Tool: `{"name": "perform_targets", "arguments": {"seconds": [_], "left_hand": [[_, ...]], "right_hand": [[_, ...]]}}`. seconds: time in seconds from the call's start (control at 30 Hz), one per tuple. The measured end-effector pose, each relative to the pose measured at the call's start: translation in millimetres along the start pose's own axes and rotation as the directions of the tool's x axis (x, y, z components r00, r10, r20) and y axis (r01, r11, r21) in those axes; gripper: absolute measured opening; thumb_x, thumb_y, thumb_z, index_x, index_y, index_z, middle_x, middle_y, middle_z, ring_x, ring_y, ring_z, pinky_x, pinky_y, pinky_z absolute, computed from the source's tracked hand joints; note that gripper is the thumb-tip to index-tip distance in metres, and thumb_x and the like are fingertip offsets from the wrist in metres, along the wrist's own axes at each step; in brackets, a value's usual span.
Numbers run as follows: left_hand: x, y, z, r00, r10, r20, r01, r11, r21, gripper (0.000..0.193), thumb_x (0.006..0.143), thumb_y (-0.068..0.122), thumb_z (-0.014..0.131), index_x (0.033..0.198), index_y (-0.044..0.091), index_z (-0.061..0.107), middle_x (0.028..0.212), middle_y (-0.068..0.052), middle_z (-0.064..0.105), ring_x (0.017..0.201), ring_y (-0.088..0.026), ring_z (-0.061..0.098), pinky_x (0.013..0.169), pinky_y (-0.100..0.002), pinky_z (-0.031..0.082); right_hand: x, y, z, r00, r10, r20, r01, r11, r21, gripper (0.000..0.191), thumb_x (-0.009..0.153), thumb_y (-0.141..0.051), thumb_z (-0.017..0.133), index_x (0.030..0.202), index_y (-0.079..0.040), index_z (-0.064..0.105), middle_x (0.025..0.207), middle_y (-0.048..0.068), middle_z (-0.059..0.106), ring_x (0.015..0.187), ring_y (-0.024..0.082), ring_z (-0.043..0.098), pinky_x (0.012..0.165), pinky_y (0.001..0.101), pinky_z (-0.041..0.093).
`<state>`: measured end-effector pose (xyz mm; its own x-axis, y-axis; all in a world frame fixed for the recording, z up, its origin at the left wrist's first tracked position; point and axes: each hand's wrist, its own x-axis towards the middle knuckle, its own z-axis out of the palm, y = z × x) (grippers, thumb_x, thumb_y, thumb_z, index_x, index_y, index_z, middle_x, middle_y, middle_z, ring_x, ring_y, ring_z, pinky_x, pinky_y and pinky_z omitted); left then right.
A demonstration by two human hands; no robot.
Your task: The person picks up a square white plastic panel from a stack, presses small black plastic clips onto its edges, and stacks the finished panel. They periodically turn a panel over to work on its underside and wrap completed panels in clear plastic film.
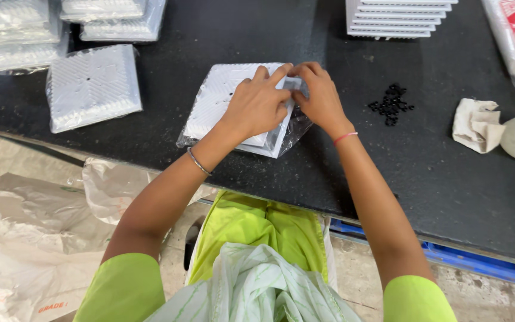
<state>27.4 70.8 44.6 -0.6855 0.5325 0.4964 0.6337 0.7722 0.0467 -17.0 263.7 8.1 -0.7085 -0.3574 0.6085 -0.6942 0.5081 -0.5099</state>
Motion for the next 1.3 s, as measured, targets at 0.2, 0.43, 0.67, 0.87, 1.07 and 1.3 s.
{"name": "perform_targets", "arguments": {"seconds": [0.2,0.43,0.67,0.87,1.07,1.3], "left_hand": [[-7.6,-10.3,-1.0,0.999,-0.030,0.042,0.031,1.000,-0.004,0.012,0.067,0.020,0.076,0.069,0.011,0.067,0.153,-0.010,0.048,0.110,-0.034,0.057,0.068,-0.043,0.055],[-4.7,-13.3,16.5,0.988,-0.080,0.133,0.076,0.996,0.035,0.030,0.063,0.018,0.078,0.089,0.011,0.066,0.155,-0.014,0.044,0.108,-0.034,0.058,0.070,-0.046,0.054],[-10.1,-20.3,28.7,0.986,-0.150,0.071,0.156,0.984,-0.083,0.013,0.077,0.012,0.073,0.085,0.010,0.063,0.147,-0.010,0.057,0.114,-0.033,0.061,0.081,-0.048,0.056],[-9.1,-24.9,17.5,0.949,-0.311,0.044,0.271,0.738,-0.618,0.009,0.087,0.018,0.074,0.092,0.010,0.072,0.142,-0.008,0.060,0.126,-0.028,0.059,0.105,-0.045,0.049],[0.6,-23.8,11.3,0.898,-0.430,0.091,0.327,0.515,-0.793,0.012,0.088,0.022,0.076,0.092,0.011,0.075,0.146,-0.009,0.055,0.139,-0.027,0.052,0.117,-0.043,0.035],[28.6,-14.7,36.2,0.894,-0.438,-0.093,0.242,0.647,-0.723,0.017,0.088,0.028,0.079,0.097,0.014,0.078,0.147,-0.012,0.056,0.138,-0.030,0.055,0.117,-0.044,0.041]], "right_hand": [[2.4,32.0,14.0,0.957,0.167,-0.236,-0.150,0.985,0.088,0.011,0.090,0.004,0.071,0.098,-0.003,0.069,0.095,0.008,0.068,0.085,0.021,0.067,0.077,0.0328,0.054],[-8.4,61.7,16.6,0.827,0.519,-0.217,-0.361,0.785,0.503,0.003,0.097,-0.001,0.068,0.098,-0.002,0.066,0.087,0.000,0.069,0.077,0.006,0.062,0.068,0.0262,0.054],[-1.4,67.1,13.0,0.811,0.551,-0.197,-0.316,0.696,0.644,0.003,0.096,0.001,0.069,0.097,-0.001,0.067,0.087,0.001,0.070,0.074,0.007,0.065,0.061,0.0238,0.059],[-10.5,51.2,-12.4,0.843,0.425,-0.329,-0.294,0.877,0.379,0.022,0.084,0.003,0.078,0.102,0.002,0.064,0.092,0.004,0.070,0.078,0.011,0.069,0.066,0.0264,0.059],[-8.2,24.9,-44.7,0.888,0.439,-0.138,-0.384,0.872,0.302,0.023,0.094,-0.012,0.078,0.104,0.001,0.063,0.097,0.009,0.068,0.083,0.016,0.068,0.072,0.0303,0.056],[-15.4,28.6,-37.0,0.779,0.279,0.561,-0.613,0.527,0.589,0.018,0.102,-0.013,0.062,0.113,0.000,0.066,0.103,0.006,0.072,0.092,0.016,0.074,0.079,0.0292,0.063]]}}
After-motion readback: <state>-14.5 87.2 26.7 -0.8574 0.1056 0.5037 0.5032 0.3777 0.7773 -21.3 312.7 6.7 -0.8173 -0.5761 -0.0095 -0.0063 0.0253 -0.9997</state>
